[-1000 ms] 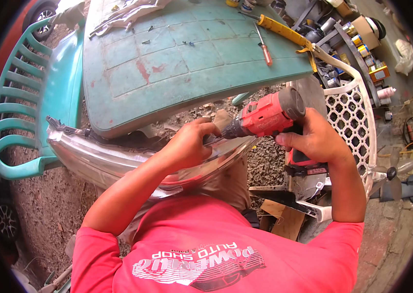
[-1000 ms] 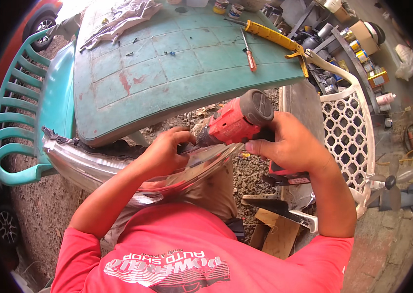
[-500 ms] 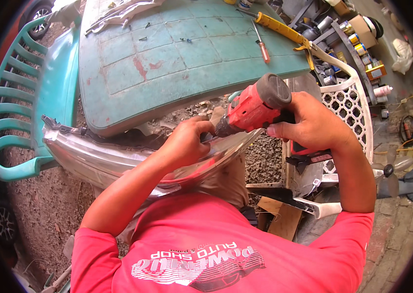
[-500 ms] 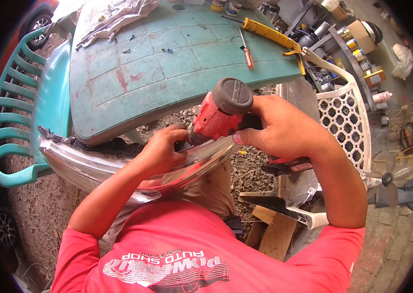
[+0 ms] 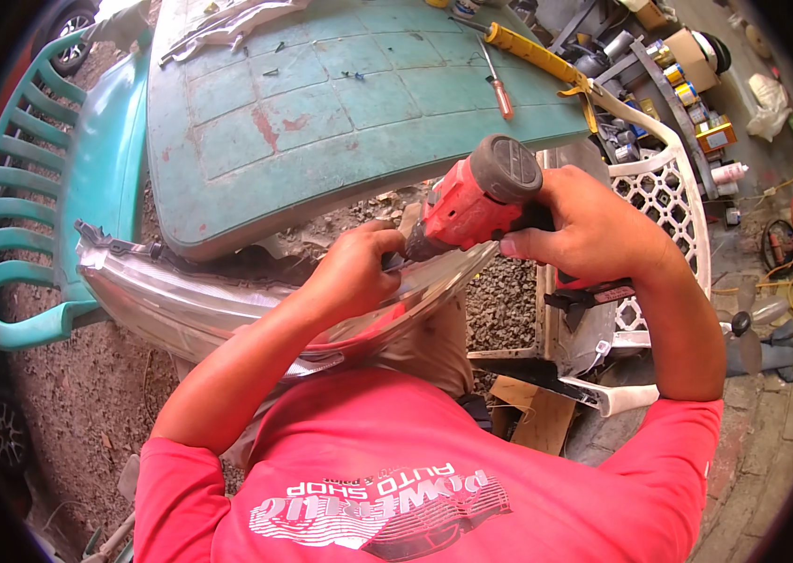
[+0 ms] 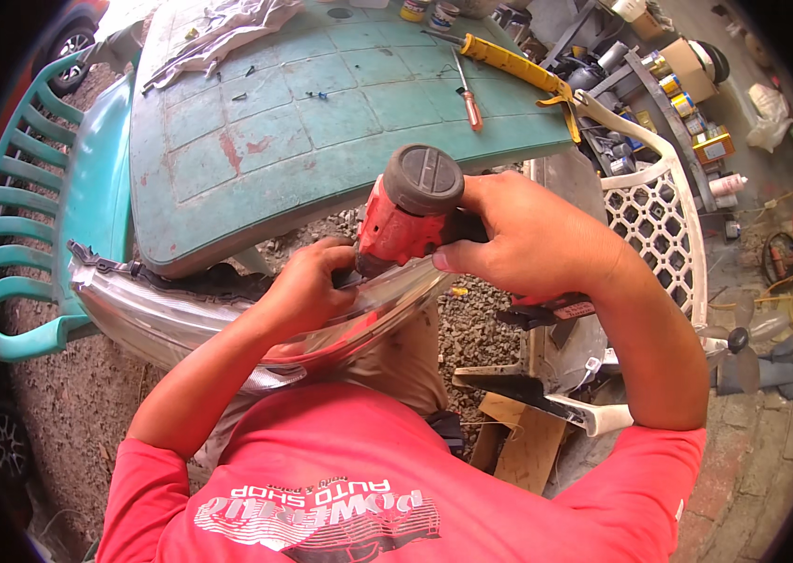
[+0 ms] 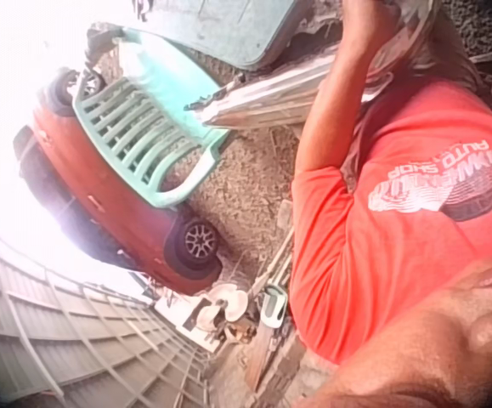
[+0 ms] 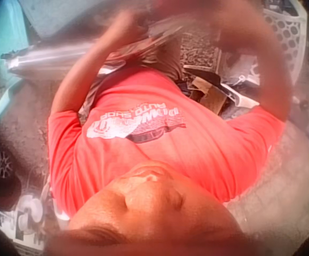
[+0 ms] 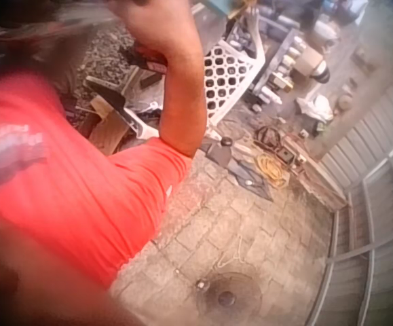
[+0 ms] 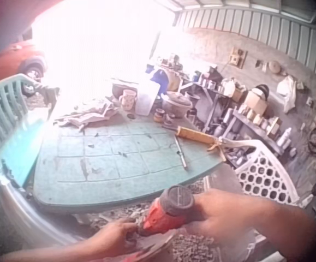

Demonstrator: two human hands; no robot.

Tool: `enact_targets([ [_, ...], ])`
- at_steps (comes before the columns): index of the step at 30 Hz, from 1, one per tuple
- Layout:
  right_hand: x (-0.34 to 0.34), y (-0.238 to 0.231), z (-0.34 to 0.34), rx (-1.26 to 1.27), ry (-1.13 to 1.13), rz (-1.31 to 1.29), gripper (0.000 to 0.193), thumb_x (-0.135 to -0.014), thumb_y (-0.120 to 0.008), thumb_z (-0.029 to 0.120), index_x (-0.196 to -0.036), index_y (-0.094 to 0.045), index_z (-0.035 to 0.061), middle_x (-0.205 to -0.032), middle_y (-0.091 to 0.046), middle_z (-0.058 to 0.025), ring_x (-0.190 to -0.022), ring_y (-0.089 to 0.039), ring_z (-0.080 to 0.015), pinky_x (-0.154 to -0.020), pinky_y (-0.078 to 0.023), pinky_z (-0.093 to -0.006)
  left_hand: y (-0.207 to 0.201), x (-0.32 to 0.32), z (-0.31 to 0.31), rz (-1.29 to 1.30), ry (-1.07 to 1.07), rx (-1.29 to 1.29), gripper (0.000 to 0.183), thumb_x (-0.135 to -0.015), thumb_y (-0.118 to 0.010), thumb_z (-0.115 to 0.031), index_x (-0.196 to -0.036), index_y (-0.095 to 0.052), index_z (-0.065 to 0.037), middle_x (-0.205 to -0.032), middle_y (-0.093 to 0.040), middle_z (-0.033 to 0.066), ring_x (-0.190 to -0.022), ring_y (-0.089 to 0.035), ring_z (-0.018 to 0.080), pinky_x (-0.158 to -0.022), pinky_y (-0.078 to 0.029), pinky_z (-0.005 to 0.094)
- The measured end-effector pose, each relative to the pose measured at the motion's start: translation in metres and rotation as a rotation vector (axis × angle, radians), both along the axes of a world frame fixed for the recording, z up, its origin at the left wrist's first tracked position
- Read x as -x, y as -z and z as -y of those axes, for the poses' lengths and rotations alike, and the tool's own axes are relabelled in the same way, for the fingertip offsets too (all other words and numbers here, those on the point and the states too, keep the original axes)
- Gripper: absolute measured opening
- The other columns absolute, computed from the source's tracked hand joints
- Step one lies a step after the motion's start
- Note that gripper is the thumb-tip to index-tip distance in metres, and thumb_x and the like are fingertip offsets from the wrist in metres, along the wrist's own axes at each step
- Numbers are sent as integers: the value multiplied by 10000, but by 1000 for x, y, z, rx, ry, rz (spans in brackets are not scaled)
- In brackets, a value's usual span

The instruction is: The person picks up a car headlight assembly, fits the clear lens onto the housing by hand, works along the seam with a screwdriver, and fastens screws into the headlight assembly using a power drill.

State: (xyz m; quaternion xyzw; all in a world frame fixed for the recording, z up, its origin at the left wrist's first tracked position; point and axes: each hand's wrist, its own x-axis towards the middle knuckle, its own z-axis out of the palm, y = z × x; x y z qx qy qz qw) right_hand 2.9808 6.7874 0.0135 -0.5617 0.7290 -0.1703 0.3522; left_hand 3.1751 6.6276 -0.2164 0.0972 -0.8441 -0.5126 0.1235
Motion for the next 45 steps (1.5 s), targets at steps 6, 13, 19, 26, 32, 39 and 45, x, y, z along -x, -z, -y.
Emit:
enact_targets([
  [6,0,5,-4,28,15,-11,403,-913,-840,90,-1294,-738,5,-1131,-823,-130,-990,-748,-225,-973,-589,-391,-1,1,0,62,-21,73,350,-802,-784,-58,-1150,-765,-25,-1099,-712,224,-1063,-713,434,-933,-567,509],
  [13,0,-2,2,-44,1,-32,419,-900,-841,84,-1299,-738,6,-1136,-819,-137,-1008,-748,-234,-1001,-585,-398,3,3,0,55,-16,44,334,-805,-781,-58,-1135,-762,-15,-1072,-713,225,-1035,-717,441,-924,-568,506],
  [19,6,1,4,-29,-30,-23,428,-902,-829,87,-1311,-731,10,-1100,-816,-156,-974,-743,-258,-959,-588,-406,4,3,-2,50,-39,35,315,-807,-804,-64,-1115,-762,-15,-1065,-719,226,-1022,-722,442,-902,-566,506],
  [26,7,0,6,-50,-19,-28,419,-905,-827,97,-1305,-737,9,-1107,-822,-164,-986,-755,-260,-970,-594,-405,1,3,-2,39,-35,28,290,-805,-789,-45,-1092,-765,-8,-1075,-722,228,-1026,-720,445,-892,-569,498],
  [32,6,-3,7,-64,-14,-2,421,-907,-824,82,-1311,-733,8,-1139,-823,-166,-1005,-755,-261,-986,-590,-403,0,2,-3,-14,-15,44,286,-817,-754,-24,-1101,-783,-31,-1120,-727,199,-1038,-717,449,-910,-570,509],
  [39,3,-2,8,-61,-62,-34,416,-904,-828,72,-1303,-733,4,-1125,-819,-169,-995,-755,-269,-970,-589,-409,-8,2,-4,12,-24,20,318,-829,-754,-25,-1141,-805,-52,-1140,-732,194,-1069,-725,445,-927,-581,504],
  [45,0,-1,6,-21,-55,-54,396,-903,-830,78,-1279,-738,-2,-1098,-820,-165,-966,-758,-272,-953,-593,-414,1,3,-6,-70,-46,5,263,-834,-793,-54,-1096,-821,-54,-1098,-754,194,-1053,-736,432,-925,-584,491],
])
